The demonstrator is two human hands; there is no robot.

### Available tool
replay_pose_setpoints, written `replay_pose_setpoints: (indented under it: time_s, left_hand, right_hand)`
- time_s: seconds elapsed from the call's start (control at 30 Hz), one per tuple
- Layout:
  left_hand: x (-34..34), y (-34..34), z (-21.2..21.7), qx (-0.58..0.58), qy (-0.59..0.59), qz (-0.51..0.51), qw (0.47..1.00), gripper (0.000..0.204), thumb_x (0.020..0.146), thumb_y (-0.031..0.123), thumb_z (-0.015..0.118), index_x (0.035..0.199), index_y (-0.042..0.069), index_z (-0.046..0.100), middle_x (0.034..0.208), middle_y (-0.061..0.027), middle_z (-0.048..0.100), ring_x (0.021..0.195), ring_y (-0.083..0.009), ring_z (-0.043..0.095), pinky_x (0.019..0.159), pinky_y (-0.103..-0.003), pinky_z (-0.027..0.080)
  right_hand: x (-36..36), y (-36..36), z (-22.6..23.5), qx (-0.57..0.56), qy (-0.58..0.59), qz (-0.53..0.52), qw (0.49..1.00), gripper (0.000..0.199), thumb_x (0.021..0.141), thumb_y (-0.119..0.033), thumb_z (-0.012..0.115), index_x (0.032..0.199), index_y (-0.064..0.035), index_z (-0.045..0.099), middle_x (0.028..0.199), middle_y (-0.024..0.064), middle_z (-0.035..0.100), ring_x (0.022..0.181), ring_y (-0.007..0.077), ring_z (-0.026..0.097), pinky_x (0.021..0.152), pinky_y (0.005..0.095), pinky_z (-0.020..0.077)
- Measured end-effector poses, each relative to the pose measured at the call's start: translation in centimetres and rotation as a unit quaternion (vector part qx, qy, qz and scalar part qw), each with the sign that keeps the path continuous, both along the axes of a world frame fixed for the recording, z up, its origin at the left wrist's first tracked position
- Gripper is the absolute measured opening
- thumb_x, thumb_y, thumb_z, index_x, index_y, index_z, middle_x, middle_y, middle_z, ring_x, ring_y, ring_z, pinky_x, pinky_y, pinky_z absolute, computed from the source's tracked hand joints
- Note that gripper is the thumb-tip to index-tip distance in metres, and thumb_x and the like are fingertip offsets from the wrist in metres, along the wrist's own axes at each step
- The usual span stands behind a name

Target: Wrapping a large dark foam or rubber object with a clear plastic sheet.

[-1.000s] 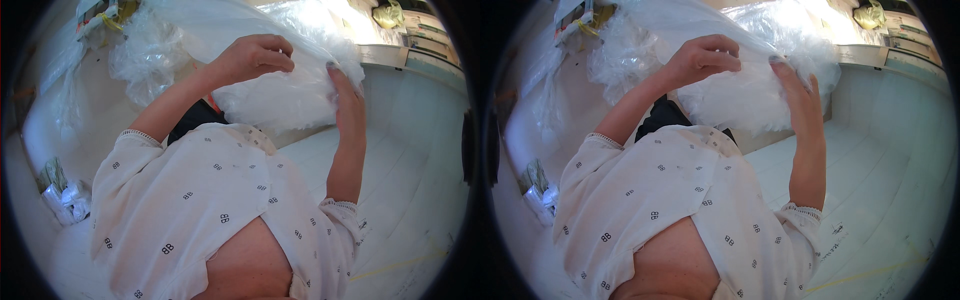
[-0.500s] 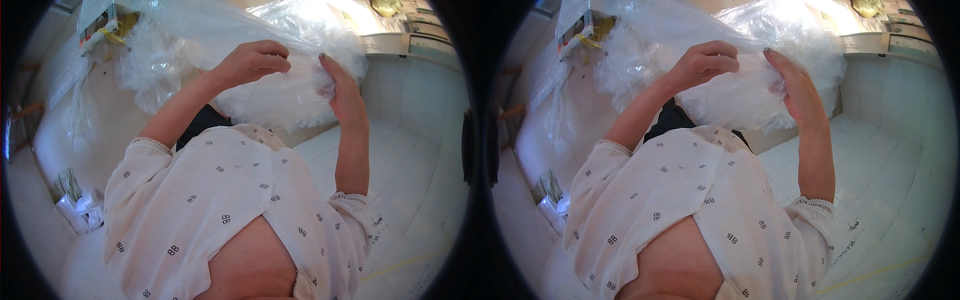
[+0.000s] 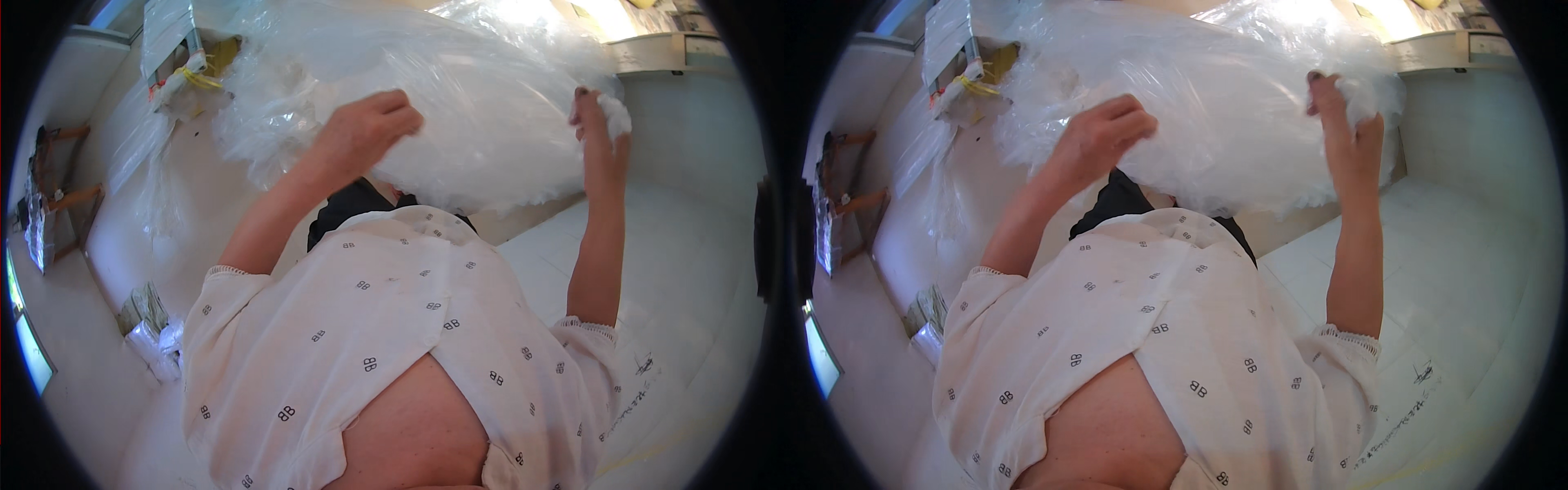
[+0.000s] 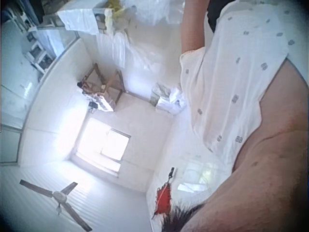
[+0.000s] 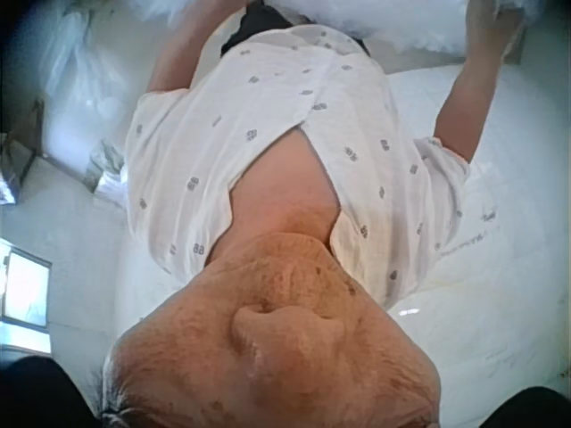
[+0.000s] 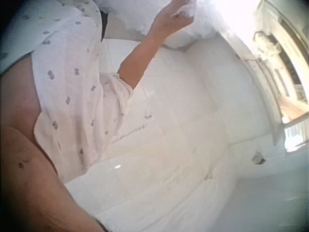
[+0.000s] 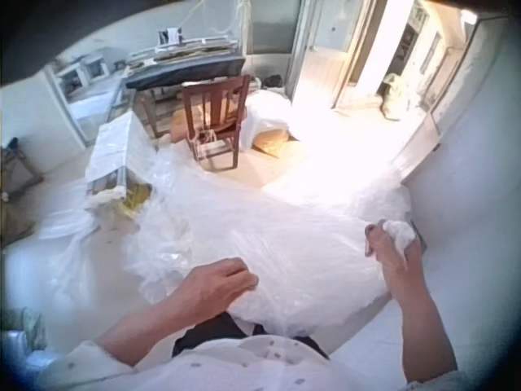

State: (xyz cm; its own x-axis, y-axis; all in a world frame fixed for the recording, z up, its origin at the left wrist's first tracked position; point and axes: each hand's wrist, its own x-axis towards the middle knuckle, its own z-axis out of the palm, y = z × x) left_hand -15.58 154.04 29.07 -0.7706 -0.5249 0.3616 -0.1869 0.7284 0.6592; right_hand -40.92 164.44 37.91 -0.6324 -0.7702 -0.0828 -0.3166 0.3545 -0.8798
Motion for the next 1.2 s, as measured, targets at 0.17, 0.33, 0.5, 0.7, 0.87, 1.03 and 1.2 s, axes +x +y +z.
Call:
replay_pose_setpoints:
  time_s: [0.17,0.33,0.5,0.7,0.87,1.03,1.2]
  left_hand:
    - [-2.7,1.9,2.5,0.042,0.116,-0.001,0.992,0.014,0.069,0.004,0.07,0.079,0.008,0.061,0.07,-0.0026,0.054,0.059,-0.0183,0.054,0.051,-0.028,0.043]
    - [-4.0,2.7,2.1,0.128,0.175,0.014,0.976,0.014,0.07,0.004,0.07,0.082,0.009,0.065,0.068,-0.0023,0.055,0.056,-0.017,0.054,0.05,-0.027,0.042]
    - [-3.7,3.3,1.8,0.191,0.211,-0.004,0.959,0.013,0.071,0.007,0.071,0.082,0.01,0.064,0.068,-0.0023,0.054,0.055,-0.0172,0.054,0.049,-0.027,0.041]
    - [-2.6,2.5,-1.1,0.113,0.075,0.018,0.991,0.01,0.075,0.012,0.066,0.084,0.012,0.062,0.078,-0.002,0.054,0.072,-0.0211,0.055,0.064,-0.033,0.042]
    - [-2.5,2.0,-4.2,0.0,0.083,0.033,0.996,0.007,0.074,0.011,0.064,0.077,0.01,0.058,0.081,-0.0063,0.054,0.078,-0.0244,0.055,0.07,-0.035,0.041]
    - [-2.6,2.2,-4.3,0.284,0.15,0.023,0.947,0.009,0.078,0.015,0.063,0.086,0.011,0.059,0.088,-0.0066,0.058,0.082,-0.0248,0.056,0.079,-0.036,0.039]
    - [-4.9,-0.7,-5.8,0.075,0.167,0.119,0.976,0.022,0.079,0.02,0.063,0.097,0.01,0.059,0.093,-0.009,0.061,0.087,-0.0283,0.057,0.081,-0.039,0.04]
  right_hand:
    - [5.1,0.9,-1.4,-0.093,0.107,0.256,0.956,0.007,0.083,0.002,0.051,0.08,0.0037,0.057,0.076,0.0089,0.062,0.07,0.016,0.06,0.07,0.0263,0.0472]
    - [5.4,0.6,-2.7,-0.026,0.077,0.31,0.947,0.012,0.077,-0.003,0.061,0.084,0.0047,0.056,0.075,0.0137,0.058,0.065,0.0216,0.058,0.06,0.0269,0.0449]
    - [5.9,1.2,-4.6,-0.02,0.15,0.328,0.932,0.015,0.071,0.0,0.062,0.083,0.0039,0.054,0.071,0.013,0.052,0.058,0.0251,0.051,0.054,0.0287,0.0407]
    - [6.5,1.4,-1.9,-0.065,0.297,0.329,0.894,0.021,0.065,-0.001,0.057,0.086,0.0004,0.054,0.069,0.0145,0.046,0.057,0.0336,0.047,0.05,0.0331,0.0396]
    - [6.9,2.3,-0.5,-0.07,0.303,0.318,0.896,0.022,0.065,-0.006,0.059,0.086,-0.0005,0.054,0.069,0.0134,0.046,0.055,0.0318,0.047,0.049,0.0323,0.0385]
    - [5.8,3.2,0.7,-0.122,0.344,0.252,0.896,0.016,0.07,-0.006,0.061,0.083,0.0007,0.054,0.065,0.0101,0.043,0.054,0.0239,0.044,0.049,0.0284,0.0355]
    - [6.0,4.0,2.3,-0.087,0.256,0.254,0.929,0.012,0.073,-0.006,0.059,0.079,0.0026,0.053,0.067,0.0075,0.043,0.059,0.0169,0.045,0.051,0.0262,0.0338]
